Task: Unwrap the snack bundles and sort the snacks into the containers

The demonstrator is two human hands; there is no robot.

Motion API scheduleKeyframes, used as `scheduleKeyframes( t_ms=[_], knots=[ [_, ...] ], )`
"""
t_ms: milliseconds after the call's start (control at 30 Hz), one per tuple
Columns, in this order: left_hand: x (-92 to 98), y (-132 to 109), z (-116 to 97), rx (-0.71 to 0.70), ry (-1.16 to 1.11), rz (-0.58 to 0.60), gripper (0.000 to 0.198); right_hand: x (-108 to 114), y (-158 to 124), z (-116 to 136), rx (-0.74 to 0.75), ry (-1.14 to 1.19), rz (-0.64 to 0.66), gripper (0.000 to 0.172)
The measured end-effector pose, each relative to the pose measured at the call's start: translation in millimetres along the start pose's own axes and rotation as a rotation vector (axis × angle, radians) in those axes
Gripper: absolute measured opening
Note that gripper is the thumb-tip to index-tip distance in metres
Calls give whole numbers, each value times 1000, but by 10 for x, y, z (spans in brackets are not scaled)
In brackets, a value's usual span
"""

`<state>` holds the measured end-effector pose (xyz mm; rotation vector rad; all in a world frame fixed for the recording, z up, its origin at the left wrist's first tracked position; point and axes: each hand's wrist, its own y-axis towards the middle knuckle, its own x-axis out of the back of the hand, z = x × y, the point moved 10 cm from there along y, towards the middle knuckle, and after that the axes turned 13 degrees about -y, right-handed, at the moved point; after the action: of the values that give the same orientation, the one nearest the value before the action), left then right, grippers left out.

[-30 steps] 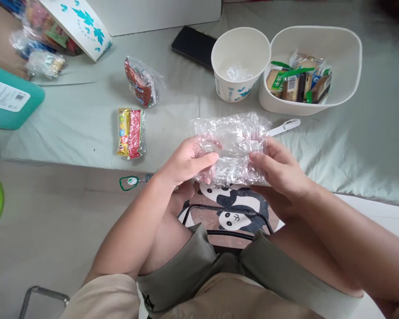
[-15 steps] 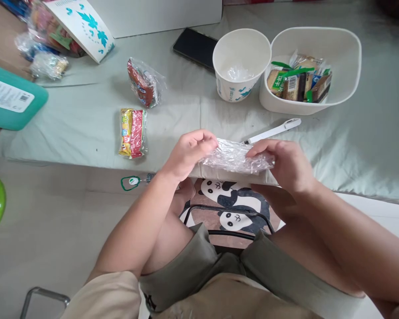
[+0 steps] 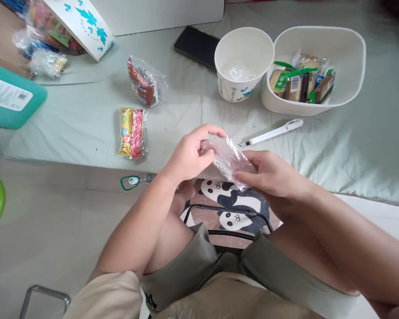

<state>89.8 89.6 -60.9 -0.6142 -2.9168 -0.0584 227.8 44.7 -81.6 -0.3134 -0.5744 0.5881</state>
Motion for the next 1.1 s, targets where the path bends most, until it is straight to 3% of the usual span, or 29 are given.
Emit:
scheduleKeyframes(
  t_ms=[67, 167, 200, 267, 367, 500, 567, 633, 700, 733, 833, 900, 1033, 1100],
  knots=[
    [167, -14, -73, -81, 82, -177, 43, 14, 22, 24, 3, -38, -41, 13],
    [330, -191, -395, -352, 287, -458, 29, 81, 56, 61, 23, -46, -138, 13],
    [287, -251, -507, -441, 349, -474, 22, 90, 67, 75, 25, -45, -159, 11],
    [105, -288, -632, -523, 420, -370, 11, 81, 85, 134, 50, -24, -177, 10],
    [-67, -213, -554, -385, 357, -173, 18, 77, 95, 304, 161, 38, -216, 10],
    [-49, -127, -310, -153, 52, -51, 35, 81, 122, 462, 311, 131, -258, 8],
    [38, -105, -203, -80, -54, -74, 39, 100, 173, 439, 315, 110, -305, 11],
    [159, -92, -109, -26, -130, -139, 39, 227, 200, 377, 285, 46, -474, 16],
    [253, -82, -44, 4, -209, -183, 39, 336, 209, 362, 284, 9, -619, 32],
    [278, -75, -24, 11, -253, -186, 40, 339, 240, 376, 291, 7, -623, 38],
    [337, -49, 11, 24, -382, -191, 39, 257, 374, 431, 258, -12, -499, 27],
    [400, -31, 21, 20, -453, -229, 33, 314, 376, 468, 216, -29, -523, 25],
    [503, 25, 13, -7, -558, -295, 20, 656, 257, 588, 252, 16, -715, 20],
    [546, 50, 18, -8, -597, -331, 16, 946, 140, 659, 287, -38, -897, 15]
  ],
)
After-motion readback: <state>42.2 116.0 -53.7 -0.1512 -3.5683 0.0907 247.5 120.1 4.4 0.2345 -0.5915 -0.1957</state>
